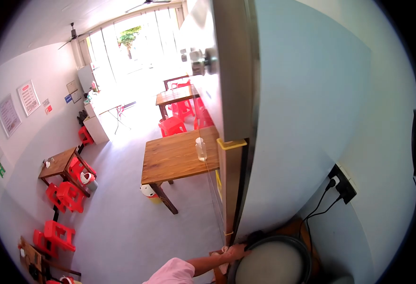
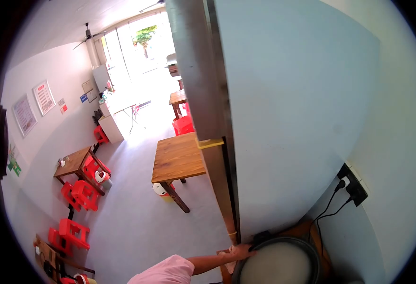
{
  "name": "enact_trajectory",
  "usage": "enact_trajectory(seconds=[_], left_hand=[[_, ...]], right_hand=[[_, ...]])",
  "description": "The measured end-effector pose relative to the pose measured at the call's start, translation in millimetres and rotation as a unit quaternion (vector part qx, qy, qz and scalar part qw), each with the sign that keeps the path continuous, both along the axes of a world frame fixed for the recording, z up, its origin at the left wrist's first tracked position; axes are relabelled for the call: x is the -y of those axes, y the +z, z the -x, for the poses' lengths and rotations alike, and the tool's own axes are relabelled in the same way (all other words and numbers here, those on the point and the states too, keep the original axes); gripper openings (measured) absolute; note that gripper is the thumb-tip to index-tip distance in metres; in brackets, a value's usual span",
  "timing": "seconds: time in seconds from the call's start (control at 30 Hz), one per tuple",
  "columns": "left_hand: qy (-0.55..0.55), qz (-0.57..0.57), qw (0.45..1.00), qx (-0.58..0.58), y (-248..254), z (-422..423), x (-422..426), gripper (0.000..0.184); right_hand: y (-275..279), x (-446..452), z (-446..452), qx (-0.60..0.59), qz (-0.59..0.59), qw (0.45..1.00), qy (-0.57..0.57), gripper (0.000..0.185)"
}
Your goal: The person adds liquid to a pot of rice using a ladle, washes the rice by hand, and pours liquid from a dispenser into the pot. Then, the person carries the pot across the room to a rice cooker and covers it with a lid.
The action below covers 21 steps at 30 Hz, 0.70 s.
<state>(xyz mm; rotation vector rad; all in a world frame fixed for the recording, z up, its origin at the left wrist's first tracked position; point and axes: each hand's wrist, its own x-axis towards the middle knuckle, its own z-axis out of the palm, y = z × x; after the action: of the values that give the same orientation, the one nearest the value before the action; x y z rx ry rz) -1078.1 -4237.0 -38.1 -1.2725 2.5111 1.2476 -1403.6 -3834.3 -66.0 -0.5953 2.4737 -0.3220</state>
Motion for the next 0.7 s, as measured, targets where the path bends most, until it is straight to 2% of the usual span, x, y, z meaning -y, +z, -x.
enact_trajectory(seconds=[0.03,0.07,0.1,0.13,0.17,0.2,0.27,0.3,0.37,0.43,0.53,0.57,0.6,0.7], left_hand=[[0.031,0.031,0.999,0.032,-1,0,-1,0.068],[0.047,0.059,0.995,0.065,-4,3,-7,0.072],[0.044,0.066,0.994,0.074,-20,5,-3,0.071],[0.028,0.065,0.994,0.084,-43,6,-1,0.070],[0.019,0.049,0.993,0.105,-49,8,1,0.067],[0.024,0.055,0.994,0.087,-35,6,-2,0.067],[0.035,0.061,0.997,0.008,-9,3,-12,0.065],[0.041,0.079,0.996,-0.028,-8,2,-17,0.066],[0.060,0.084,0.995,-0.005,-6,-1,-27,0.067],[0.078,0.086,0.993,-0.037,-16,-4,-34,0.066],[0.075,0.103,0.988,-0.088,-60,-39,-42,0.061],[0.110,0.003,0.990,-0.093,-52,-43,-51,0.058],[0.147,-0.099,0.980,-0.086,-41,-60,-63,0.054],[0.197,-0.197,0.957,-0.083,-37,-107,-86,0.048]], right_hand=[[23,13,-10,0.026,-0.003,0.999,-0.031,0.091],[52,26,-14,0.064,-0.041,0.997,-0.007,0.091],[-39,-2,1,-0.160,0.159,0.974,-0.024,0.046],[-9,4,-5,-0.051,0.095,0.993,-0.046,0.052],[-23,-2,-9,-0.117,0.104,0.987,-0.038,0.057],[-12,0,-15,-0.150,0.097,0.984,-0.023,0.061],[-6,0,-16,-0.066,0.082,0.992,-0.068,0.064],[15,9,-22,-0.089,0.039,0.993,-0.074,0.059],[41,19,-31,-0.123,0.037,0.985,-0.111,0.052],[40,18,-32,-0.219,0.116,0.962,-0.118,0.041],[137,17,-47,-0.227,0.272,0.923,-0.151,0.028],[162,6,-47,-0.265,0.338,0.886,-0.173,0.025],[191,-9,-45,-0.291,0.331,0.870,-0.219,0.023],[192,-90,-7,-0.405,0.309,0.807,-0.300,0.022]])
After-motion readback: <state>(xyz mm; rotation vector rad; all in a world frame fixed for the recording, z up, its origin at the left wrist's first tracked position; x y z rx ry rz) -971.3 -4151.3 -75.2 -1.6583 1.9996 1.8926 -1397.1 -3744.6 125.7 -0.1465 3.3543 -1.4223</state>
